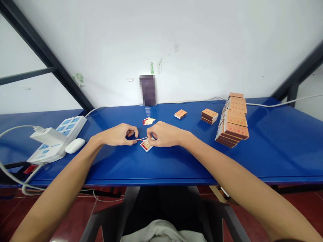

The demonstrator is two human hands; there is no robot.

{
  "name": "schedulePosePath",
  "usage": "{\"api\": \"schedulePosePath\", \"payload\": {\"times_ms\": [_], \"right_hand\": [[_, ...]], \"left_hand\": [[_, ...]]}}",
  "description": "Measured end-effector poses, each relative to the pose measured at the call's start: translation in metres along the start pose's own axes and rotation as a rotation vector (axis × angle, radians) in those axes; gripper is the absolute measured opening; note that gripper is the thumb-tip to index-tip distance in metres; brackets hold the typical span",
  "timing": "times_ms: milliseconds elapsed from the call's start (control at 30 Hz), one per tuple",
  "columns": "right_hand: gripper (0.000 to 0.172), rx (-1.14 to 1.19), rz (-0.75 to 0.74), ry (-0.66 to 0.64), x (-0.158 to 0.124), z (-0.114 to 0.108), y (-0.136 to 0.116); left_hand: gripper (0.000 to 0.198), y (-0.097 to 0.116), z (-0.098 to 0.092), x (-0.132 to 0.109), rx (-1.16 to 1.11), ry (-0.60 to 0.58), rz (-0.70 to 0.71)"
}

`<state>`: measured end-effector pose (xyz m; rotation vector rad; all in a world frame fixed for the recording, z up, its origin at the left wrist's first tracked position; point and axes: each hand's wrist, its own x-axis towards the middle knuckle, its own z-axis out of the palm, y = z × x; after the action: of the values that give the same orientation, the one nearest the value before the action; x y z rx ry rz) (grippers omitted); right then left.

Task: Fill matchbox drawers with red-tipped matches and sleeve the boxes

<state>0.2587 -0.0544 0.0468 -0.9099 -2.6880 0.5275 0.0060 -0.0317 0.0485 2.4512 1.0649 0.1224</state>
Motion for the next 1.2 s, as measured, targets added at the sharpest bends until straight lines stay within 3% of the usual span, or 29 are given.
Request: {"api": "schedulePosePath", "payload": {"times_ms": [167, 333, 533, 700, 833, 967, 1067, 1200], "right_hand": [[0.022, 0.012, -0.056, 0.037, 0.001, 0.003, 0.004], [0.017, 0.113, -0.059, 0.027, 0.005, 0.010, 0.016], [0.015, 0.098, 0.007, 0.108, 0.010, 0.017, 0.026], [0.018, 0.092, 0.067, 0.105, 0.010, 0.018, 0.027], [0.026, 0.194, 0.077, 0.100, 0.009, 0.017, 0.029], [0.026, 0.279, 0.085, 0.075, 0.009, 0.014, 0.029], [0.029, 0.306, 0.071, 0.106, 0.008, 0.012, 0.031], [0.030, 0.320, 0.081, 0.119, 0.007, 0.012, 0.032]], "left_hand": [[0.016, -0.007, 0.002, 0.004, -0.008, -0.033, 0.058], [0.021, -0.011, 0.002, 0.006, -0.083, -0.007, 0.045], [0.019, -0.011, 0.006, 0.007, -0.132, 0.140, 0.051], [0.039, -0.010, 0.010, 0.014, -0.185, 0.325, 0.091], [0.035, -0.006, 0.014, 0.020, -0.338, 0.420, 0.095], [0.031, 0.000, 0.015, 0.019, -0.581, 0.274, 0.097], [0.029, 0.003, 0.016, 0.018, -0.593, 0.135, 0.118], [0.028, 0.003, 0.017, 0.017, -0.406, 0.195, 0.148]]}}
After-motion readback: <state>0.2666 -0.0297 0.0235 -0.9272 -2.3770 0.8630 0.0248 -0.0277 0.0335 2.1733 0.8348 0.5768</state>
